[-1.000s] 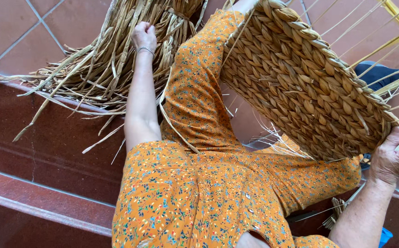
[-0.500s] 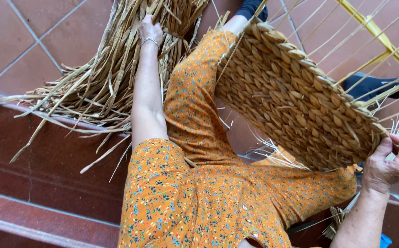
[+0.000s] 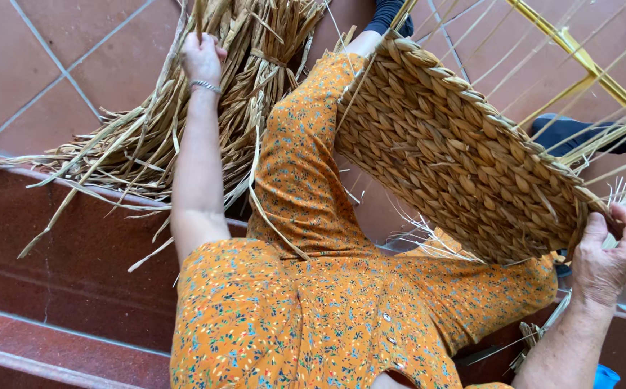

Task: The person weaves a rectangular basket by hand, interlacing dried plant strips through a vertical frame. They repeatedly pull and tighten the strips to form a tight weave along the basket's edge.

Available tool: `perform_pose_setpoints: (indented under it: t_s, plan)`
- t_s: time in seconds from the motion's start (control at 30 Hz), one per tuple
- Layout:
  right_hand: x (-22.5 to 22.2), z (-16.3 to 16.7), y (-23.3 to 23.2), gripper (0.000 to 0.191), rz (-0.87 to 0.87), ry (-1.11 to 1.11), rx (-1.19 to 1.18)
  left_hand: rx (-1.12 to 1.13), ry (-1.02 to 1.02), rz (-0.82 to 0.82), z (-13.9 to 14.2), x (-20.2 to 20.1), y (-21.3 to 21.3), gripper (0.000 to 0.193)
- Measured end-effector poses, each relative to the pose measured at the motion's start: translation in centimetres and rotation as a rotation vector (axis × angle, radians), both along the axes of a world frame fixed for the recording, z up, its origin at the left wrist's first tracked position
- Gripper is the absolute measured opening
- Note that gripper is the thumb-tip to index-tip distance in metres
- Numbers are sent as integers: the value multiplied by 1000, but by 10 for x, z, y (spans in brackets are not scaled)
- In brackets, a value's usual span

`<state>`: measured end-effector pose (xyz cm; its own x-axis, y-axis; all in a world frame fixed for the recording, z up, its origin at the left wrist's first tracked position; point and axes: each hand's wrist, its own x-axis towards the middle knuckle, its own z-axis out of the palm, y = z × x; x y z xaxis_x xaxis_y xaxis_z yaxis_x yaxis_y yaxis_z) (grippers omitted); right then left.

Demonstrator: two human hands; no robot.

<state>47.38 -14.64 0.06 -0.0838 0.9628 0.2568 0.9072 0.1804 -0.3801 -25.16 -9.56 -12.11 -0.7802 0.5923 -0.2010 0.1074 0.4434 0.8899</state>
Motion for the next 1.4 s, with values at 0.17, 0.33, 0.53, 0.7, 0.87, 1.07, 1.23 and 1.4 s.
perform_pose_setpoints:
  t_s: [0.17,0.33,0.53,0.7,0.87,1.07,1.23,1.4]
  plan:
    - [-50,28,-21,21,58,-93,391,354,-82,-288,77,52,-33,17]
    - [-131,29,-49,23,65,875,-285,298,-141,-1017,138,178,-71,12]
    - [-182,35,-59,36,86,1492,-290,114,-27,-1453,153,283,-73,16]
    - [-158,31,-66,24,-7,1375,-247,342,-102,-1617,145,343,-59,25]
    - [-141,23,-80,45,-37,1419,-200,-213,-644,-1729,141,384,-51,31]
    - [-119,10,-86,42,-108,1606,-352,-146,-571,-1856,134,404,-55,34]
    - [-111,0,-84,18,-110,1854,-392,-34,-451,-1930,117,423,-52,39]
    - [-24,69,-82,26,-224,1599,72,506,110,-1868,111,429,-25,30]
